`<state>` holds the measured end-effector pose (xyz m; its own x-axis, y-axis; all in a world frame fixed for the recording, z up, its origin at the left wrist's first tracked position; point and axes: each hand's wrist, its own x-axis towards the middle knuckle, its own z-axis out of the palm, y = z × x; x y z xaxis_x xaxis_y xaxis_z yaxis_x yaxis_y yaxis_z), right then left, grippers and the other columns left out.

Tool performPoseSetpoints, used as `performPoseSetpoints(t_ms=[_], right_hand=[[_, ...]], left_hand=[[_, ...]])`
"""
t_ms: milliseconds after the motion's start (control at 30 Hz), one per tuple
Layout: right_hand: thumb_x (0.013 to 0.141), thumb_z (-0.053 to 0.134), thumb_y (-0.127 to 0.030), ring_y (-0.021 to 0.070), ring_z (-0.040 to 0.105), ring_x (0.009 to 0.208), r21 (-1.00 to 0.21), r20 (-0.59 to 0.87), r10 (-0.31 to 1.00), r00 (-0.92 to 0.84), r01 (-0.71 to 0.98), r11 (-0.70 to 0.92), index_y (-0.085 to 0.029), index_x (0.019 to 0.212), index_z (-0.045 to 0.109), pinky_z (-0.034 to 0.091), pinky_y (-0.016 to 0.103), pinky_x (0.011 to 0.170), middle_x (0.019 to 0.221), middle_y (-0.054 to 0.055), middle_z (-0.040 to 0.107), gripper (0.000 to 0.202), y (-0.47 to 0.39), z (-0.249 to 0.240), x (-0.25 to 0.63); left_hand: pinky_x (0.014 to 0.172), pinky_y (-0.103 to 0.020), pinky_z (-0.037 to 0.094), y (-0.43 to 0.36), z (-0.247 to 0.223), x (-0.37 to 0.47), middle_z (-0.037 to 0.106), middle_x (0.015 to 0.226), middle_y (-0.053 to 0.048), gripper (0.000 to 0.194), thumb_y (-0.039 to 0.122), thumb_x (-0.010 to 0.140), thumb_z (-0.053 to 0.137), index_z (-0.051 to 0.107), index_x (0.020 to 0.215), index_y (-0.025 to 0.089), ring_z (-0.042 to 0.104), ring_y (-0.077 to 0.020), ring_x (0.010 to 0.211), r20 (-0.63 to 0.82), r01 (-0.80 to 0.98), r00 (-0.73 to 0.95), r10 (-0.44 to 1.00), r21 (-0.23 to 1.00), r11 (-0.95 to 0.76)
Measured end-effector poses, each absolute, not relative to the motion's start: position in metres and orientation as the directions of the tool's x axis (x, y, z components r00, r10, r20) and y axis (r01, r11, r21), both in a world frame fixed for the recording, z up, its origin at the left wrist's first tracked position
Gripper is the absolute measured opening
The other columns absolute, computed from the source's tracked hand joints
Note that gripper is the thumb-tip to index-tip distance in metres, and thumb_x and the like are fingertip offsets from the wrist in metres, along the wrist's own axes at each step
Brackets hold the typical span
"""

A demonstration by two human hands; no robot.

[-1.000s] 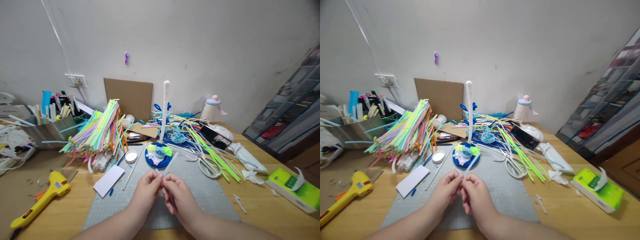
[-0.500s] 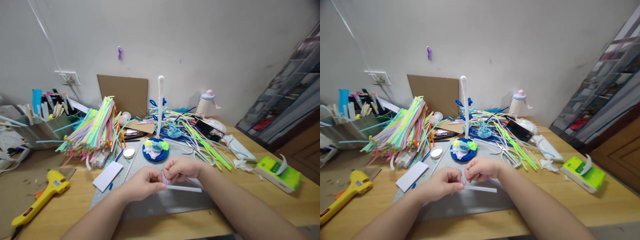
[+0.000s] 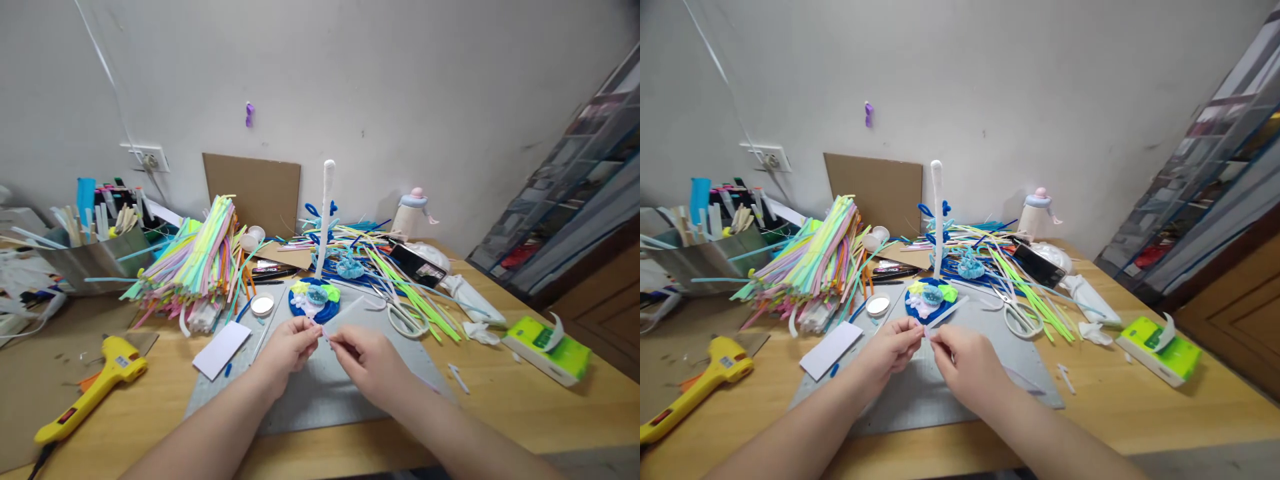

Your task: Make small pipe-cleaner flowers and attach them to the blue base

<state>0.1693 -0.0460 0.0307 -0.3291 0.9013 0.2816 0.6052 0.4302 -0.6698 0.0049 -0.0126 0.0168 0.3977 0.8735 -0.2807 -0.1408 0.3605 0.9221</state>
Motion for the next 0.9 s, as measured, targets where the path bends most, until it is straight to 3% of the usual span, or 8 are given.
performPoseSetpoints(t_ms=[100,200,267,367,500,633,800,900], right_hand=[[0.083,0.051,-0.030,0.0141,0.049,0.063,-0.850,0.209,0.925,-0.316,0.408,0.332,-0.017,0.078,0.063,0.034,0.025,0.057,0.070,0.003,0.060,0.018,-0.040,0.020,0.173],[0.075,0.060,-0.039,0.0092,0.039,0.051,-0.969,-0.050,0.927,-0.371,0.242,0.045,-0.015,0.075,0.063,0.028,0.022,0.048,0.058,-0.001,0.052,0.025,-0.027,0.017,0.179],[0.072,0.063,-0.041,0.0064,0.031,0.046,-0.967,-0.211,0.852,-0.479,0.231,-0.110,-0.014,0.077,0.063,0.022,0.020,0.044,0.055,-0.004,0.047,0.027,-0.014,0.021,0.185],[0.068,0.065,-0.035,0.0055,0.030,0.045,-0.936,-0.301,0.698,-0.650,0.342,-0.084,-0.013,0.070,0.063,0.021,0.020,0.044,0.052,-0.005,0.045,0.022,0.002,0.032,0.191],[0.070,0.059,-0.023,0.0079,0.038,0.048,-0.741,-0.166,0.795,-0.583,0.606,0.289,-0.015,0.061,0.062,0.024,0.021,0.047,0.051,-0.004,0.050,0.012,-0.001,0.052,0.183],[0.076,0.051,-0.018,0.0126,0.047,0.057,-0.462,0.195,0.872,-0.449,0.742,0.486,-0.017,0.068,0.063,0.026,0.024,0.051,0.062,0.002,0.061,0.015,-0.028,0.060,0.172],[0.081,0.049,-0.022,0.0140,0.050,0.061,-0.642,0.251,0.906,-0.341,0.642,0.420,-0.019,0.074,0.062,0.031,0.024,0.055,0.068,0.003,0.061,0.015,-0.040,0.038,0.172],[0.079,0.053,-0.030,0.0124,0.047,0.058,-0.865,0.114,0.938,-0.327,0.432,0.256,-0.016,0.073,0.063,0.032,0.023,0.053,0.063,0.001,0.057,0.018,-0.026,0.024,0.177]], left_hand=[[0.036,-0.020,0.003,-0.013,0.016,0.002,0.038,0.046,0.010,0.032,0.040,0.066,0.065,0.042,0.067,0.018,0.013,-0.0010,0.032,-0.290,-0.189,0.507,0.812,0.881,0.433],[0.036,-0.020,0.003,-0.013,0.018,-0.002,0.035,0.044,0.009,0.028,0.036,0.066,0.065,0.044,0.065,0.017,0.013,-0.0016,0.033,-0.275,-0.204,0.606,0.746,0.853,0.480],[0.037,-0.020,0.004,-0.015,0.019,-0.003,0.033,0.043,0.009,0.026,0.036,0.067,0.065,0.047,0.065,0.017,0.014,-0.0024,0.035,-0.255,-0.169,0.654,0.712,0.868,0.467],[0.039,-0.020,0.010,-0.017,0.019,-0.001,0.035,0.043,0.007,0.026,0.037,0.066,0.065,0.054,0.064,0.014,0.023,-0.0041,0.039,-0.222,-0.013,0.703,0.676,0.946,0.324],[0.044,-0.020,0.019,-0.015,0.010,0.004,0.041,0.047,0.005,0.031,0.041,0.063,0.065,0.052,0.056,0.014,0.031,-0.0062,0.045,-0.117,0.246,0.474,0.873,0.969,-0.004],[0.043,-0.020,0.019,-0.009,0.006,0.006,0.037,0.044,0.008,0.036,0.047,0.063,0.064,0.047,0.057,0.016,0.028,-0.0052,0.041,-0.101,0.101,0.315,0.944,0.992,0.072],[0.037,-0.020,0.005,-0.008,0.014,0.002,0.035,0.043,0.010,0.033,0.044,0.063,0.065,0.045,0.063,0.017,0.015,-0.0018,0.033,-0.286,-0.124,0.370,0.884,0.928,0.352],[0.037,-0.021,0.003,-0.011,0.018,-0.002,0.032,0.044,0.010,0.029,0.039,0.067,0.064,0.046,0.065,0.017,0.012,-0.0015,0.034,-0.277,-0.212,0.504,0.818,0.878,0.428]])
